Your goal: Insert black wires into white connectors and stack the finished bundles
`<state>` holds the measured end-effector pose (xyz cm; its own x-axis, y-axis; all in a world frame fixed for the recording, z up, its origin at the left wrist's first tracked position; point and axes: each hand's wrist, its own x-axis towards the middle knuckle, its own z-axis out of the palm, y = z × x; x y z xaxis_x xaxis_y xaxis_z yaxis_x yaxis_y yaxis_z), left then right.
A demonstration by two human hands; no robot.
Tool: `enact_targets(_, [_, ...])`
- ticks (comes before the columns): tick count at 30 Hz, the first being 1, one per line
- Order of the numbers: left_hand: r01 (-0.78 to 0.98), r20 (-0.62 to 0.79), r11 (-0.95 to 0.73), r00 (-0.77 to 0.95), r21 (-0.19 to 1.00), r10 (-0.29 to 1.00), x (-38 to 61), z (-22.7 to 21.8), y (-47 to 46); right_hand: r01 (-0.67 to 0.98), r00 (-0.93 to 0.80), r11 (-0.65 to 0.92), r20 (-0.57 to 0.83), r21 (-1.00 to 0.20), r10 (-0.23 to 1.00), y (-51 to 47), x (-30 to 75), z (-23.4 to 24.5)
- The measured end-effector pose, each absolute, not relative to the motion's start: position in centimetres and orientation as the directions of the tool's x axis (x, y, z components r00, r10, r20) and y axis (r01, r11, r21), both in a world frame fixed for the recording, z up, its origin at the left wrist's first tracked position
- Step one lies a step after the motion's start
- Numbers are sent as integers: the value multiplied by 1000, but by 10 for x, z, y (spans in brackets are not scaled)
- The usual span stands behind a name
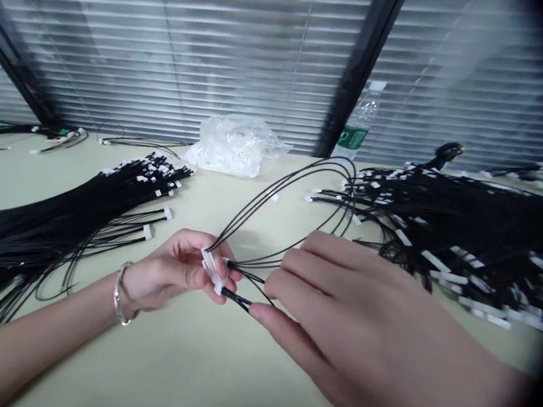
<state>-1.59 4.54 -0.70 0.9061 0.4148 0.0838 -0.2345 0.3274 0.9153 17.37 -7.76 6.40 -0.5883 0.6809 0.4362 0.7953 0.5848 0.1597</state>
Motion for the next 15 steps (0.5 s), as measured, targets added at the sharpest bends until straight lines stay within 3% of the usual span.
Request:
enact_targets(5, [-226, 74, 330, 906, 916, 416, -16, -7, 45, 843, -526, 524, 386, 119, 758, -76, 171, 59])
enact_targets(8, [-226, 75, 335, 909, 915, 409, -16, -8, 45, 893, -409, 449, 380, -19, 830, -74, 175, 60])
enact_targets(11, [-229, 79, 333, 909, 915, 410, -16, -7, 45, 827, -319, 423, 309, -371, 896, -68, 182, 70])
enact_targets(13, [-243, 85, 336, 903, 910, 422, -15, -6, 45, 617, -315, 388, 237, -684, 919, -61, 190, 79])
enact_targets(15, [-265, 93, 336, 888, 904, 450, -15, -5, 45, 315, -305, 294, 197, -902, 932, -55, 201, 88])
